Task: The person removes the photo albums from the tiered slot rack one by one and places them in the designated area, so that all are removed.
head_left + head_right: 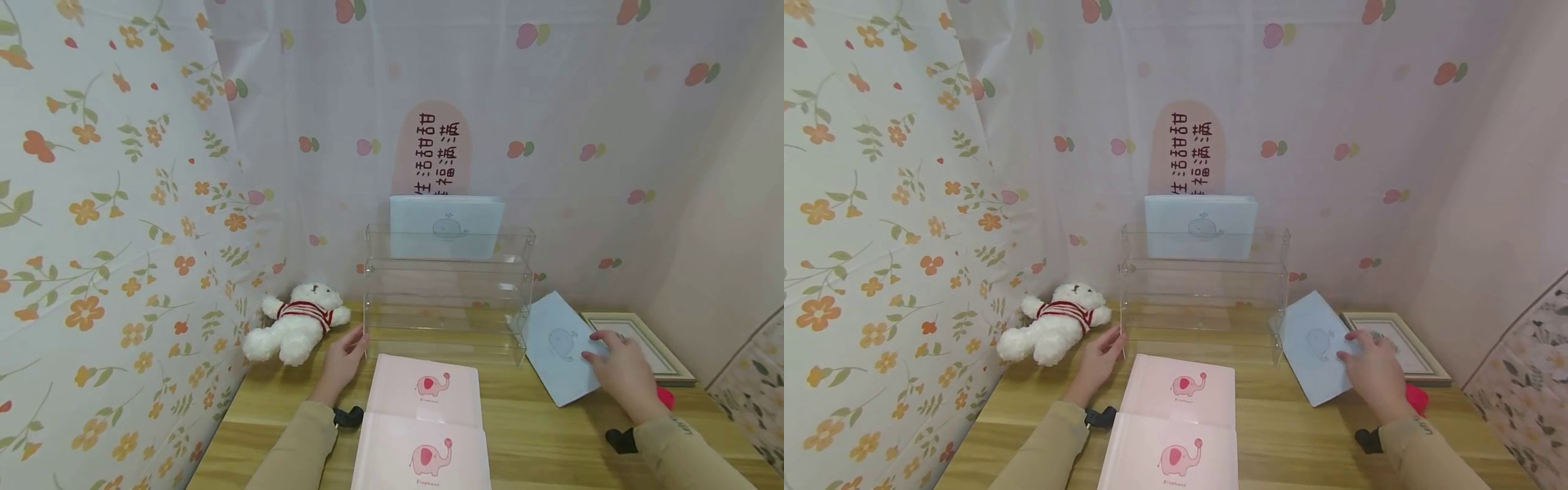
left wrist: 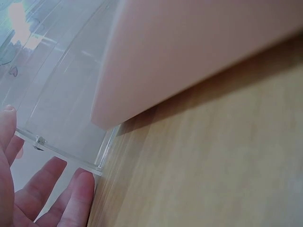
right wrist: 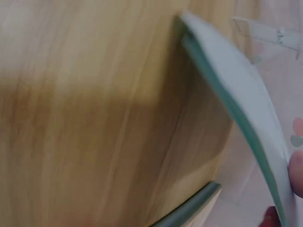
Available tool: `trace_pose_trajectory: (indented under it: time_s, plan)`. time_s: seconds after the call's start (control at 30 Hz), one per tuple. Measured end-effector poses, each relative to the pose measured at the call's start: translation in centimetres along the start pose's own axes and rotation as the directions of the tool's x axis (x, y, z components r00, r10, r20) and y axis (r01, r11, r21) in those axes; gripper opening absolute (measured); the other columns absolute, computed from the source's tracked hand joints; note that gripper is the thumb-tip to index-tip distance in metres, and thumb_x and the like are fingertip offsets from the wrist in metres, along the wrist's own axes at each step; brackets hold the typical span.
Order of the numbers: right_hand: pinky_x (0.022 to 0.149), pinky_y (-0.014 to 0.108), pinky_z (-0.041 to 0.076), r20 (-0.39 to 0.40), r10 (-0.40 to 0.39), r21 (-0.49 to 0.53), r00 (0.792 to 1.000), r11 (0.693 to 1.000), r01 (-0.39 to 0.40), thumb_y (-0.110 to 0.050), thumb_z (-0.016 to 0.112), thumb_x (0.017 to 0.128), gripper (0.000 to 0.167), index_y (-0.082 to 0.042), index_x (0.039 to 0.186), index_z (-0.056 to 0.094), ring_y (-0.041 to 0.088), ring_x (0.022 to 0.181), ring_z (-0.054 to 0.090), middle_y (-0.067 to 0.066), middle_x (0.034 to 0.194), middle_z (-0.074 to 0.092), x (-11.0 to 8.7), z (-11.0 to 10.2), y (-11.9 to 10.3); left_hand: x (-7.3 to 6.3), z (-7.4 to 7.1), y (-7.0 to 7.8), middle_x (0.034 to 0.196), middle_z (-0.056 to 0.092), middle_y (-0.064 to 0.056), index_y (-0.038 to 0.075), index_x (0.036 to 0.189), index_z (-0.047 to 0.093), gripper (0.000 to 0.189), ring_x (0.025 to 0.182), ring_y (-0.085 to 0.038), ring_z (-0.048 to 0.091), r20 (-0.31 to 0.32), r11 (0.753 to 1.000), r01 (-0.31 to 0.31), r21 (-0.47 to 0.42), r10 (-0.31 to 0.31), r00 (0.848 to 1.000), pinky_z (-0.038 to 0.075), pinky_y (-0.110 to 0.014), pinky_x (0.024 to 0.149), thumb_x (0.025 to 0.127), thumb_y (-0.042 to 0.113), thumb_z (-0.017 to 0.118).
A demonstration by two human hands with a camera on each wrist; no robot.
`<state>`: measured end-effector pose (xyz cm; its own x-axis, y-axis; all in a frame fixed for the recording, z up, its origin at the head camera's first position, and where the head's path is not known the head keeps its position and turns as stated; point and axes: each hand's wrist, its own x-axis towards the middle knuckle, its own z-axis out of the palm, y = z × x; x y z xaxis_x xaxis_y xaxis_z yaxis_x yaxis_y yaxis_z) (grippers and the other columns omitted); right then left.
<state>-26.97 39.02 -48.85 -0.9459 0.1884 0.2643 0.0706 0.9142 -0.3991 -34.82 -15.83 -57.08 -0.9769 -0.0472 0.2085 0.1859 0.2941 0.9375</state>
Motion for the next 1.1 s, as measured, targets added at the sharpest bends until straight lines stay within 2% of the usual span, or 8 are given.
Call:
trace_pose_trajectory:
  time_s: [0.1,0.23,0.4,0.57,0.77,0.87,0.97,1.1]
  plan:
    - [0.078,0.069,0.051,0.070,-0.017,-0.053,0.997,0.998,0.020,-0.024,0.077,0.101,0.042,0.003,0.130,0.064,0.063,0.108,0.055,0.051,0.121,0.056,0.1,0.5,0.7,0.0,0.1,-0.3,0.145,0.074,-0.017,0.012,0.153,0.066,0.046,0.123,-0.037,0.077,-0.001,1.000,0.000,0.003,0.000,1.000,0.062,-0.033,0.093,0.110,0.027,0.071]
    - [0.084,0.071,0.051,0.170,0.014,-0.074,0.985,0.997,-0.001,-0.028,0.074,0.104,0.043,0.005,0.130,0.063,0.066,0.113,0.054,0.049,0.122,0.061,0.1,1.2,1.3,0.1,0.2,-0.6,0.144,0.075,-0.017,0.011,0.153,0.066,0.047,0.121,-0.036,0.078,0.001,1.000,-0.006,0.005,0.006,1.000,0.061,-0.031,0.091,0.110,0.028,0.071]
    - [0.084,0.066,0.052,0.242,0.005,-0.064,0.970,0.998,0.010,-0.024,0.071,0.105,0.038,0.007,0.126,0.064,0.061,0.106,0.061,0.047,0.117,0.065,-0.2,2.3,1.8,0.0,0.2,-0.9,0.143,0.075,-0.017,0.011,0.153,0.067,0.048,0.117,-0.035,0.079,0.006,1.000,-0.004,-0.025,0.004,1.000,0.059,-0.025,0.086,0.109,0.031,0.073]
    - [0.086,0.067,0.052,0.252,0.022,-0.074,0.967,0.997,-0.004,-0.019,0.071,0.104,0.033,0.006,0.125,0.066,0.060,0.112,0.056,0.046,0.118,0.064,-0.6,3.3,1.8,0.0,0.4,-1.4,0.143,0.075,-0.016,0.013,0.152,0.068,0.046,0.112,-0.030,0.080,0.007,0.999,0.000,-0.033,0.000,1.000,0.058,-0.022,0.080,0.109,0.029,0.073]
    - [0.095,0.073,0.050,0.198,-0.012,-0.084,0.980,0.996,0.029,-0.016,0.071,0.103,0.034,0.009,0.125,0.067,0.062,0.120,0.050,0.044,0.119,0.064,-0.5,3.7,0.9,0.2,0.3,-1.0,0.143,0.075,-0.017,0.010,0.151,0.068,0.047,0.116,-0.035,0.079,-0.005,0.999,-0.009,-0.049,0.009,1.000,0.058,-0.020,0.082,0.108,0.028,0.074]
    - [0.099,0.077,0.049,0.204,-0.012,-0.097,0.979,0.995,0.032,-0.019,0.071,0.102,0.039,0.011,0.127,0.067,0.065,0.124,0.049,0.046,0.126,0.061,-0.6,4.0,0.6,0.2,0.2,-0.9,0.143,0.075,-0.017,0.010,0.151,0.068,0.048,0.119,-0.037,0.078,-0.004,0.999,-0.013,-0.044,0.013,1.000,0.058,-0.019,0.083,0.108,0.029,0.074]
    - [0.099,0.080,0.049,0.238,-0.001,-0.115,0.971,0.993,0.029,-0.023,0.071,0.104,0.042,0.010,0.130,0.065,0.069,0.123,0.049,0.052,0.133,0.052,-0.8,4.3,0.5,0.3,0.2,-0.8,0.144,0.074,-0.018,0.010,0.152,0.067,0.048,0.119,-0.037,0.078,-0.001,0.999,-0.012,-0.043,0.012,1.000,0.058,-0.019,0.084,0.108,0.028,0.073]
    - [0.096,0.079,0.050,0.243,-0.014,-0.134,0.970,0.990,0.048,-0.022,0.071,0.104,0.040,0.010,0.127,0.066,0.070,0.117,0.054,0.054,0.131,0.048,-1.0,4.6,0.1,0.3,0.1,-0.8,0.145,0.074,-0.018,0.009,0.152,0.066,0.048,0.120,-0.037,0.078,0.000,0.999,-0.009,-0.042,0.009,1.000,0.058,-0.019,0.085,0.109,0.029,0.073]
